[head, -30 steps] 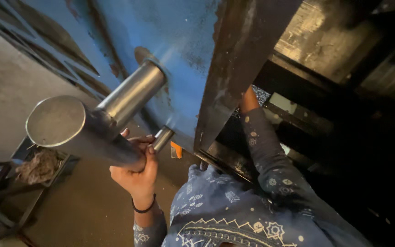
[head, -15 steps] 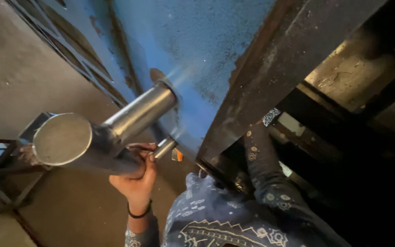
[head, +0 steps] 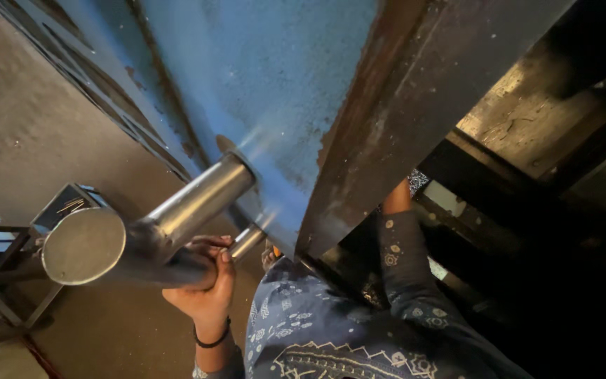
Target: The person wipes metal rods with a cloth, then opens a machine door to remove metal shavings and place them in a bin. The person repeats this cycle several times, wiping each rod and clearing the machine interior before closing the door.
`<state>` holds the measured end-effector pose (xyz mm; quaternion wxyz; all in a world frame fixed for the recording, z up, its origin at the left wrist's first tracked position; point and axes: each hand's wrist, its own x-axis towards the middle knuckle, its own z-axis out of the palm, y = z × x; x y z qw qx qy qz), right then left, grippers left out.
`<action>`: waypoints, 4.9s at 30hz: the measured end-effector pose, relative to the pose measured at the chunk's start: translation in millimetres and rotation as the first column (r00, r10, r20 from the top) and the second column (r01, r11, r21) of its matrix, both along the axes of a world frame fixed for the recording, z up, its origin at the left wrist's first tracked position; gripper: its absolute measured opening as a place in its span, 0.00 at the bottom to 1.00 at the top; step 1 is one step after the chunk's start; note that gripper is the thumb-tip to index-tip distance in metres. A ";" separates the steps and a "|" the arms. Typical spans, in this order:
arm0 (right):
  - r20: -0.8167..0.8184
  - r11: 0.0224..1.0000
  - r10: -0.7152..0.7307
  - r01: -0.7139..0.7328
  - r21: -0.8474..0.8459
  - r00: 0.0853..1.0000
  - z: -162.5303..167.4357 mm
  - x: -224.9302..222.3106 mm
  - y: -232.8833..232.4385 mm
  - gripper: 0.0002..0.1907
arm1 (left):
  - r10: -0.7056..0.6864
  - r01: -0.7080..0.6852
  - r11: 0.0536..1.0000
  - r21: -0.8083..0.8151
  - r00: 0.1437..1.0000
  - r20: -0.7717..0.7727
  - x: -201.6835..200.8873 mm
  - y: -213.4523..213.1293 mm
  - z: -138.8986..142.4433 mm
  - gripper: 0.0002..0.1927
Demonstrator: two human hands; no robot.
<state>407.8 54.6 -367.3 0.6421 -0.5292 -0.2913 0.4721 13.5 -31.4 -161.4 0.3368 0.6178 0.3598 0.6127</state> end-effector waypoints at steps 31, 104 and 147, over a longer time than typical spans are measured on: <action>-0.022 0.997 0.044 -0.045 -0.059 0.999 -4.3 -3.1 -22.8 0.28 | 0.021 -0.013 0.998 -0.064 0.990 0.140 2.8 -1.6 -23.7 0.24; 0.177 0.991 0.094 -0.076 -0.107 0.980 21.2 -9.8 -59.5 0.50 | -0.106 0.148 0.978 0.145 0.959 -0.264 -31.7 -11.6 14.7 0.03; -0.386 0.801 -0.559 0.598 -0.022 0.734 27.6 -263.9 -378.7 0.20 | -0.137 0.158 0.966 0.203 0.984 -0.116 -72.5 -19.9 -20.3 0.15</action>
